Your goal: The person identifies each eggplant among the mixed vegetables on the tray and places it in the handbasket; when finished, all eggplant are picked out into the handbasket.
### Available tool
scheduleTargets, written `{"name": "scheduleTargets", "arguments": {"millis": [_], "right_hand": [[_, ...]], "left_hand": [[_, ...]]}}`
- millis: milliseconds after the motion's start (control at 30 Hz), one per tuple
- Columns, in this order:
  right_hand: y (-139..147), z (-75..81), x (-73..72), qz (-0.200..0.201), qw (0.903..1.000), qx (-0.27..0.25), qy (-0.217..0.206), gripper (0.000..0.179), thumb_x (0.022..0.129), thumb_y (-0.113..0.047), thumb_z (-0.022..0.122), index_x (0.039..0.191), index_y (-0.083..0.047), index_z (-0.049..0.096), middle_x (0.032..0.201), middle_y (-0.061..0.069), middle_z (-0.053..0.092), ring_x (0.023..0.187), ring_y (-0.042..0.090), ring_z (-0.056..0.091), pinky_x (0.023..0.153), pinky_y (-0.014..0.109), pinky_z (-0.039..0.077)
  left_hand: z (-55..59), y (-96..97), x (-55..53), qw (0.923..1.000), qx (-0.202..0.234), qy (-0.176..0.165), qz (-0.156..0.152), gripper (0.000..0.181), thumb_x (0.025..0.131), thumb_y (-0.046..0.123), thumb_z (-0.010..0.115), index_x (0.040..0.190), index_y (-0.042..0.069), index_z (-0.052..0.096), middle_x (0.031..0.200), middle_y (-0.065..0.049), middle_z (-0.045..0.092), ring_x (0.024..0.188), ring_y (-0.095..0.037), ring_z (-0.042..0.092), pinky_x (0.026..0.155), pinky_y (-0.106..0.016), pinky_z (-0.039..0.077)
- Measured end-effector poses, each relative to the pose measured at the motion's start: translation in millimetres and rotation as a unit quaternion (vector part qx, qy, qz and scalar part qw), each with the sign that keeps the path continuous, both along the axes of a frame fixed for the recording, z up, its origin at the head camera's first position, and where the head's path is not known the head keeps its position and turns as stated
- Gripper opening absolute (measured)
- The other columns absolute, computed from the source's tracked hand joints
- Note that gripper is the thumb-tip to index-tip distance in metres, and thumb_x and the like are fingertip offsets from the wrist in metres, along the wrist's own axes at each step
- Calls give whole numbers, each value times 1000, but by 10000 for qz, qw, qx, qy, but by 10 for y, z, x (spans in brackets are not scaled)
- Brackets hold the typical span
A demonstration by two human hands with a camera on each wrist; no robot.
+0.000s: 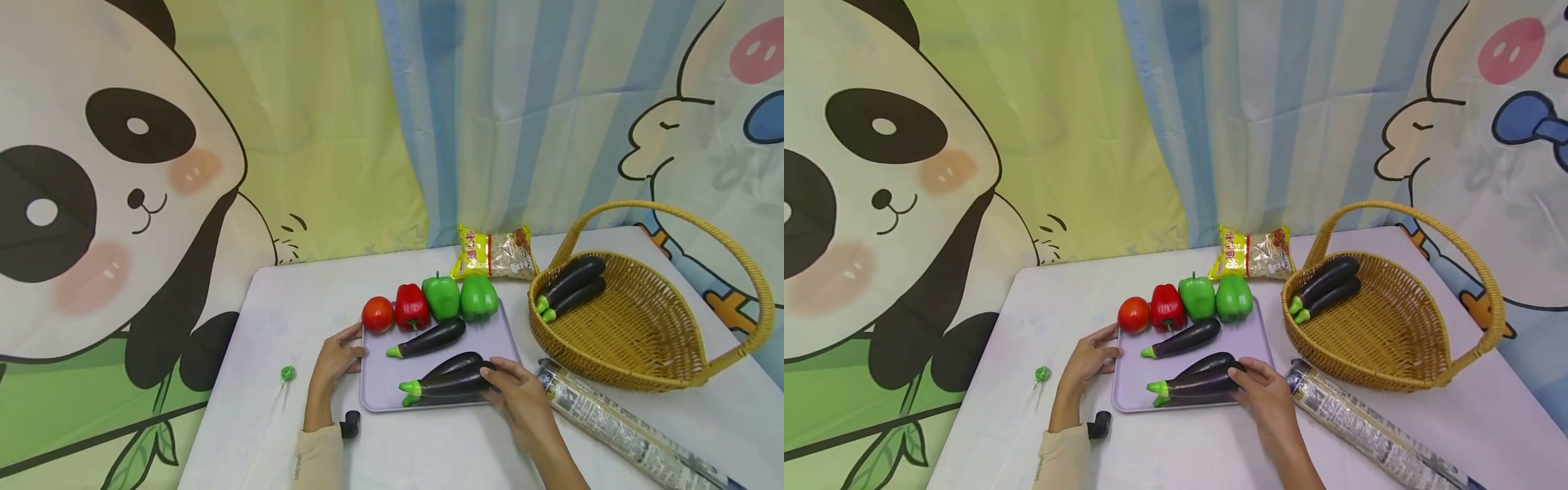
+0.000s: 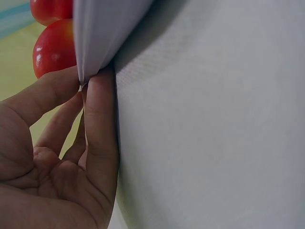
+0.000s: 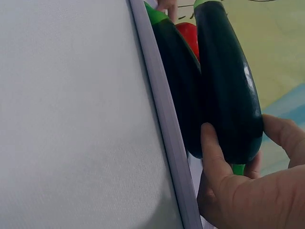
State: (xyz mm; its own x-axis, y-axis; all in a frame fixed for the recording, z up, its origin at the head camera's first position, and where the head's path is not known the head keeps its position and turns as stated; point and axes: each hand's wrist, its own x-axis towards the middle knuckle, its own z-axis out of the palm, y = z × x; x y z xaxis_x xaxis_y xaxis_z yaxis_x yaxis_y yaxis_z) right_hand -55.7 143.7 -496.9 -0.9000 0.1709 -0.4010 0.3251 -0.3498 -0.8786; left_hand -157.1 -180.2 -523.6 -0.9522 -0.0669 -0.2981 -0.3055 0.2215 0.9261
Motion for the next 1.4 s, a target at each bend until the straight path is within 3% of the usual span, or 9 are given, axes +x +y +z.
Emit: {"name": "scheduleTargets", "arguments": {"millis": [267, 600, 800, 900, 1033, 1100, 1300, 1400], "right_hand": [[149, 57, -64, -34, 9998, -183, 41, 41, 96, -6, 71, 132, 2, 54, 112, 1, 63, 99, 13, 67, 91, 31, 58], [355, 274, -202, 166, 9995, -240, 141, 62, 100, -15, 66, 152, 2, 36, 138, 5, 45, 108, 3, 62, 99, 22, 50], [479, 371, -316, 119, 9963, -828, 207, 69, 103, -13, 61, 159, 1, 23, 137, 3, 47, 111, 1, 61, 104, 19, 45], [555, 410, -372, -73, 9880, -1509, 326, 55, 101, -8, 64, 152, -7, 42, 125, 0, 58, 110, 6, 63, 102, 26, 49], [669, 465, -459, -44, 9731, -2181, 742, 22, 101, -3, 62, 120, -12, 67, 109, 1, 67, 104, 12, 67, 92, 38, 57], [730, 507, -491, 57, 9704, -2225, 936, 18, 102, -4, 59, 113, -14, 69, 108, 2, 67, 102, 13, 68, 88, 40, 59], [998, 649, -603, -3, 9648, -2384, 1106, 28, 102, -2, 59, 127, -15, 58, 113, 5, 62, 102, 17, 70, 84, 41, 61], [1202, 687, -672, -42, 9592, -2584, 1149, 25, 101, 0, 59, 121, -15, 64, 113, 7, 62, 101, 19, 71, 83, 43, 61]], "left_hand": [[-6, 5, -20, 10000, -29, -55, 17, 62, 83, -9, 68, 143, 9, 62, 133, -16, 63, 77, -16, 66, 53, -26, 57], [-8, 10, -16, 9999, -51, -79, 47, 63, 83, -9, 69, 143, 9, 62, 134, -16, 63, 78, -17, 66, 54, -27, 58], [-3, 17, 2, 10000, -34, -62, 8, 62, 83, -9, 68, 143, 9, 62, 134, -17, 62, 76, -16, 66, 54, -27, 58], [-7, 18, 9, 10000, 1, -65, 20, 62, 83, -9, 68, 142, 9, 62, 133, -16, 63, 75, -16, 66, 53, -26, 57], [-9, 19, 16, 10000, 44, -37, 32, 62, 83, -10, 68, 142, 9, 63, 133, -17, 63, 72, -15, 65, 52, -25, 56], [-13, 20, 18, 10000, 54, -36, 26, 63, 83, -10, 68, 142, 9, 62, 133, -16, 63, 71, -15, 64, 52, -25, 56], [-35, 25, 22, 10000, 0, -46, 25, 62, 83, -9, 69, 142, 9, 62, 132, -16, 63, 69, -14, 62, 53, -25, 57], [-45, 22, 17, 10000, -33, -35, 30, 62, 83, -9, 69, 142, 10, 63, 132, -15, 63, 68, -15, 61, 53, -25, 57]]}}
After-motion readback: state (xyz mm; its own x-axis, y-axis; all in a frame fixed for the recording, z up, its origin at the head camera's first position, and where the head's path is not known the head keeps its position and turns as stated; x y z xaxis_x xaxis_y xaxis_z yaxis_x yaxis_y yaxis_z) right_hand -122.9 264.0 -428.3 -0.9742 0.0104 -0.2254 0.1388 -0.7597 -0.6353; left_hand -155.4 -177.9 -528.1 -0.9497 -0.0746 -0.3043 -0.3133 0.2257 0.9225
